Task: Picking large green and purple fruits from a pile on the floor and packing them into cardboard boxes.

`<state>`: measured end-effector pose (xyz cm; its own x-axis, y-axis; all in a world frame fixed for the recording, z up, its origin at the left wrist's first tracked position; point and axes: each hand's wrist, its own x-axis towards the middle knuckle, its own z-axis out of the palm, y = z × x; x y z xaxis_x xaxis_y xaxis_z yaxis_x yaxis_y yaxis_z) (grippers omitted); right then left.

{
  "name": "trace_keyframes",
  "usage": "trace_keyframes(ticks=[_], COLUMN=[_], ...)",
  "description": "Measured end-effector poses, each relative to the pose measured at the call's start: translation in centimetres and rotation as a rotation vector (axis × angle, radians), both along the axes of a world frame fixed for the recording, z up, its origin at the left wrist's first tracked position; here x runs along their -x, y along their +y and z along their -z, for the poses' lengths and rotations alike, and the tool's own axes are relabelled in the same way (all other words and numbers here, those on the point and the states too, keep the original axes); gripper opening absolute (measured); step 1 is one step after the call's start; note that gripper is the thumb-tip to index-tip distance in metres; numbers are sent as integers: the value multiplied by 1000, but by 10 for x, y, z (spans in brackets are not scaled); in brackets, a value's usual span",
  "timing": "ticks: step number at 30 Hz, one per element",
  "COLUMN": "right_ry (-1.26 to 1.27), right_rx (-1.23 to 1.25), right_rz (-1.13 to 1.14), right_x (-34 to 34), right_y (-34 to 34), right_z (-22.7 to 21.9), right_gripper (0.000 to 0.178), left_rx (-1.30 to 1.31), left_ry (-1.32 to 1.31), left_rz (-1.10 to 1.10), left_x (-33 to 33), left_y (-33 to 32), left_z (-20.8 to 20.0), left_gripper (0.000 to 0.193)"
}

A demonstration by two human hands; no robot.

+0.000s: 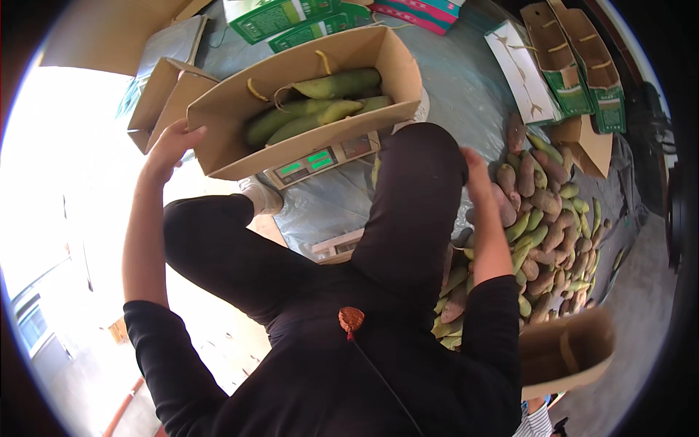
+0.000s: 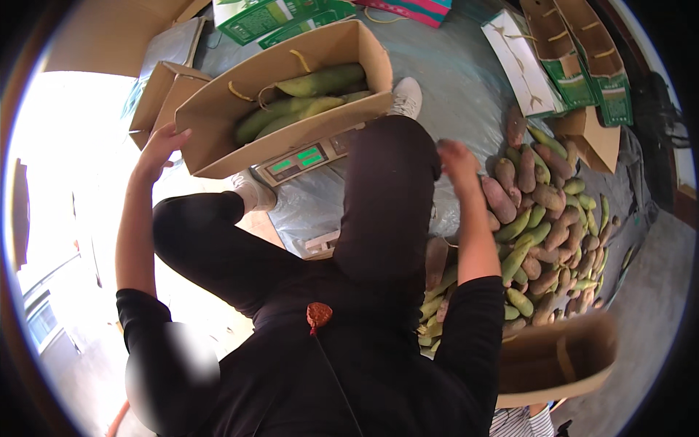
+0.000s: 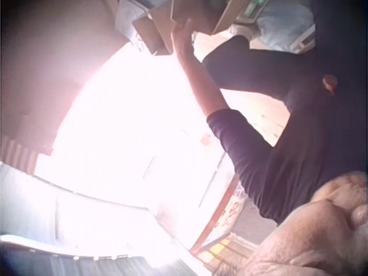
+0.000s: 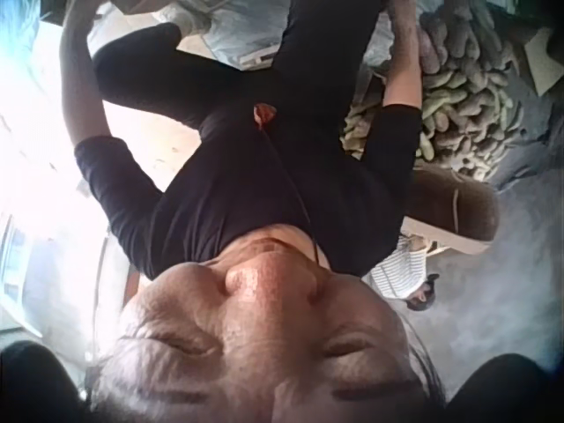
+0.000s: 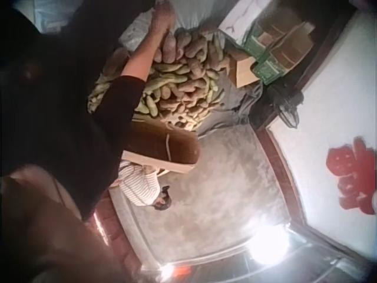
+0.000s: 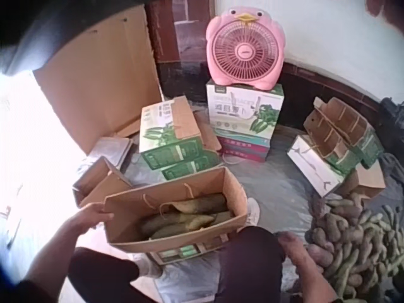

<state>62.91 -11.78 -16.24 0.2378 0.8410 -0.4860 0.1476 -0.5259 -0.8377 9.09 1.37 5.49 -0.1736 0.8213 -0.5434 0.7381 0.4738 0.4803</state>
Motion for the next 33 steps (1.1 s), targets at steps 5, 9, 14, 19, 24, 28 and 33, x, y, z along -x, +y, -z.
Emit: trace_keyframes(ticks=[5,9,14,19,24,28,33], right_ry=[-59,-364,-610,-661,-997,-1032,-954], right_rx=[-64,-18,118,165,48,29,-106], right_rz=[-100,-433,-694,-721,-819,-840,-861], right_x=[51,75,96,114,124,141,185], right_y=[96,147,180,194,196,201,222], right_z=[-130,-177,-185,-172,-177,-193,-229], right_gripper=[38,45,46,41,36,34,31], left_rx=[123,84,27,24,110,48,-60], left_ry=[67,91,75,167,334,398,386], left_rz=[-1,61,121,118,235,366,432], left_x=[17,1,19,29,20,41,124], left_y=[-4,-8,-1,3,11,7,9], left_z=[28,17,40,48,41,43,66], left_gripper=[40,42,39,37,41,39,27])
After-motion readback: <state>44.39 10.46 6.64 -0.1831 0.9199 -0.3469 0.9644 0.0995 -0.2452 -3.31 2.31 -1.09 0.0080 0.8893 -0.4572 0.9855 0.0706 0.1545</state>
